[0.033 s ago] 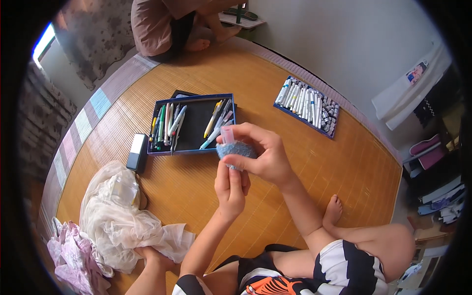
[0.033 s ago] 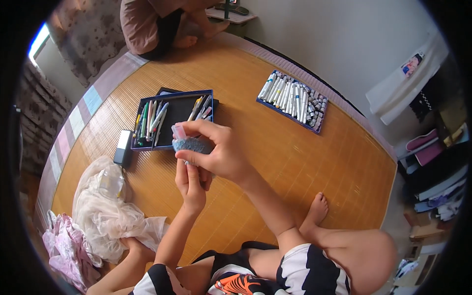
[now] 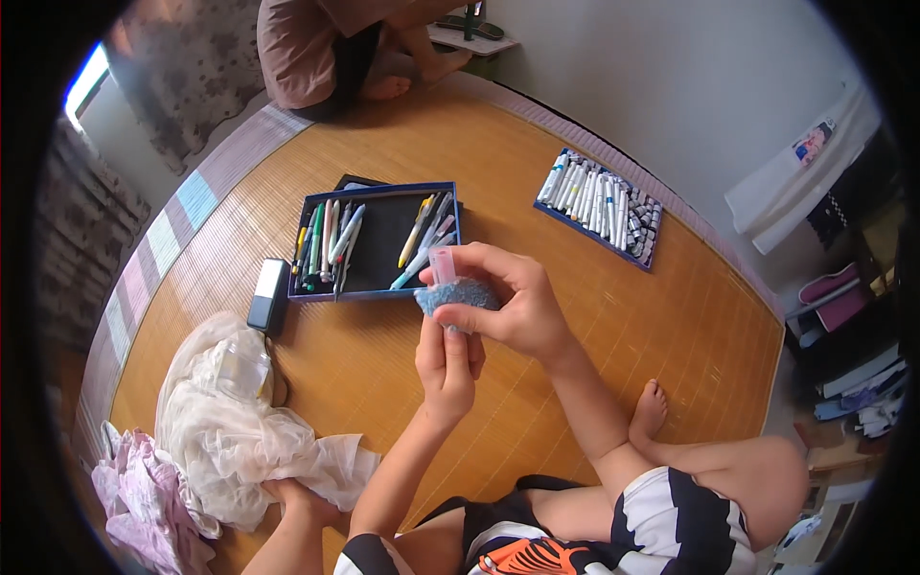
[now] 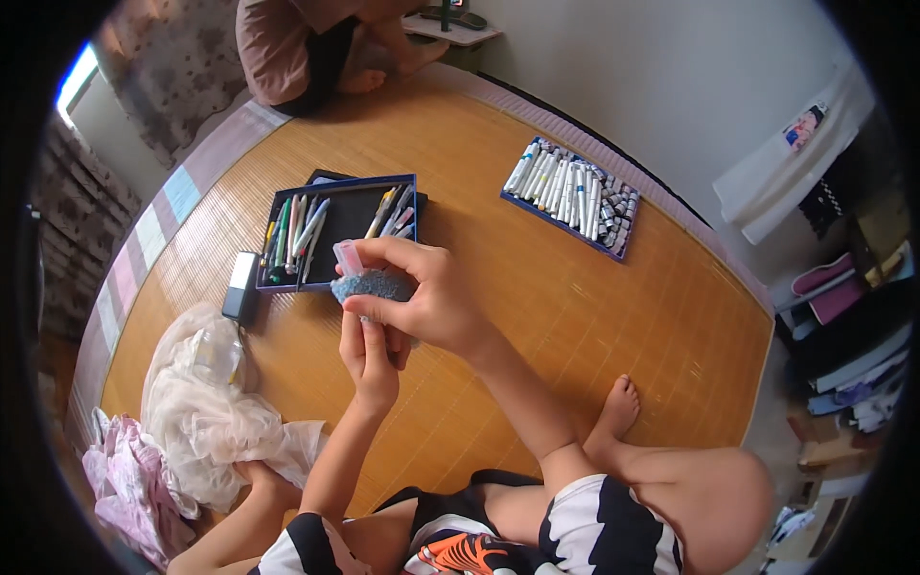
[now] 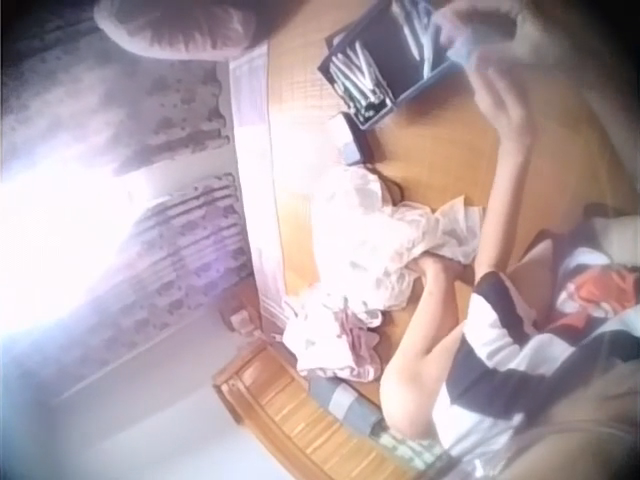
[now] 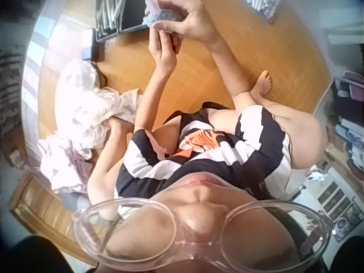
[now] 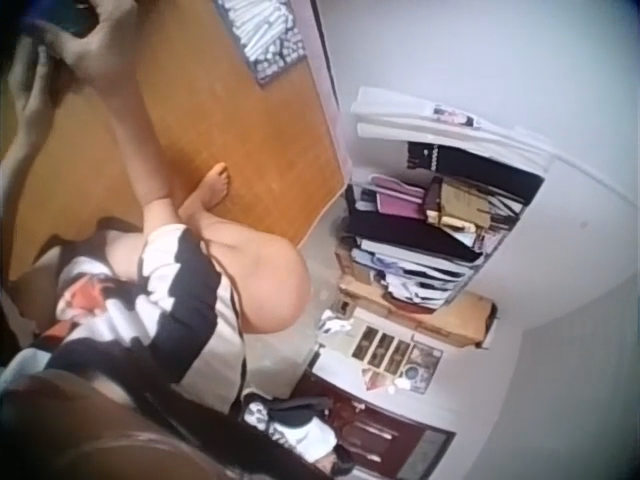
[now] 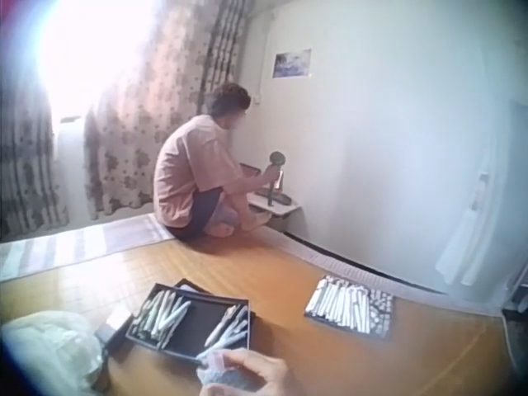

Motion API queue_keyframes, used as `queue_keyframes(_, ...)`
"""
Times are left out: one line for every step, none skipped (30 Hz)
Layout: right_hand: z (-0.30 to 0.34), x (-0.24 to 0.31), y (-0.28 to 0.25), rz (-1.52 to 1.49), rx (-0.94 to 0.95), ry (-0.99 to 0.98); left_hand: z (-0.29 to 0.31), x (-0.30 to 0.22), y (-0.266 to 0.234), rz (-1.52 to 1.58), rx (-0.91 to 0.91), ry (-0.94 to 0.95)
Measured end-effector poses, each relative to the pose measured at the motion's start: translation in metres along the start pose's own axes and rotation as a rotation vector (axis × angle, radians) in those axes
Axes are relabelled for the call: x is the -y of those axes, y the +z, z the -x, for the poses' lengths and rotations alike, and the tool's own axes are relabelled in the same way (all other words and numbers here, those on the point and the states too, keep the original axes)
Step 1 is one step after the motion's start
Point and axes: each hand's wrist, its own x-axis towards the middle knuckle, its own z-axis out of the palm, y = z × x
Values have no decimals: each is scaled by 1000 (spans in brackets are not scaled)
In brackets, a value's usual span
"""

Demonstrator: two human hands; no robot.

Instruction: The person wipes several markers with a cloth and organizes them into a plastic jar and a blue box.

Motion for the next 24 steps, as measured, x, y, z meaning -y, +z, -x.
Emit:
queue_keyframes(2, 1, -1, 0, 3, -2, 0, 0, -2, -19, 12, -2)
queue_keyframes(2, 1, -3, -104, 14, 32, -2, -2, 0, -21, 5, 5)
queue_keyframes(2, 1, -5, -207, 26, 67, -4, -5, 2, -20, 31, -25)
queue_keyframes(3, 0, -9, -194, 29, 66, -5, -8, 5, -18, 58, -56)
queue_keyframes(4, 1, -12, -193, 36, 64, -6, -9, 7, -18, 53, -51)
queue_keyframes(6, 3, -17, -253, 25, 83, -7, -10, 9, 7, 77, -103)
queue_keyframes(7, 4, -21, -312, 14, 102, -8, -11, 11, 33, 101, -156)
queue_keyframes(7, 2, -24, -336, 18, 103, -9, -12, 14, 69, 118, -190)
queue_keyframes(6, 2, -27, -332, 15, 105, -10, -12, 17, 74, 121, -191)
queue_keyframes(5, 1, -30, -303, -7, 101, -13, -12, 20, 91, 105, -221)
queue_keyframes(5, 0, -32, -274, -30, 97, -14, -12, 23, 109, 91, -251)
queue_keyframes(5, 0, -32, -243, -63, 122, -15, -14, 25, 147, 82, -298)
queue_keyframes(5, 0, -34, -238, -66, 121, -15, -17, 26, 121, 88, -317)
queue_keyframes(6, -2, -35, -229, -73, 128, -16, -18, 27, 130, 105, -332)
queue_keyframes(7, -2, -37, -221, -80, 136, -16, -18, 28, 138, 122, -348)
queue_keyframes(9, -3, -38, -224, -92, 141, -17, -17, 27, 139, 126, -351)
queue_keyframes(9, -5, -38, -224, -96, 143, -16, -15, 26, 132, 144, -356)
queue_keyframes(9, -6, -38, -220, -127, 133, -16, -13, 26, 125, 162, -362)
queue_keyframes(10, -5, -37, -220, -157, 127, -15, -15, 26, 123, 161, -369)
queue_keyframes(9, -4, -36, -225, -159, 132, -15, -17, 27, 184, 168, -402)
queue_keyframes(7, -2, -37, -245, -183, 175, -15, -19, 27, 244, 173, -435)
queue_keyframes(5, -1, -37, -268, -201, 217, -16, -20, 28, 250, 176, -418)
queue_keyframes(4, 0, -36, -278, -195, 220, -16, -22, 28, 243, 166, -420)
queue_keyframes(2, 1, -35, -307, -185, 205, -16, -25, 29, 231, 161, -412)
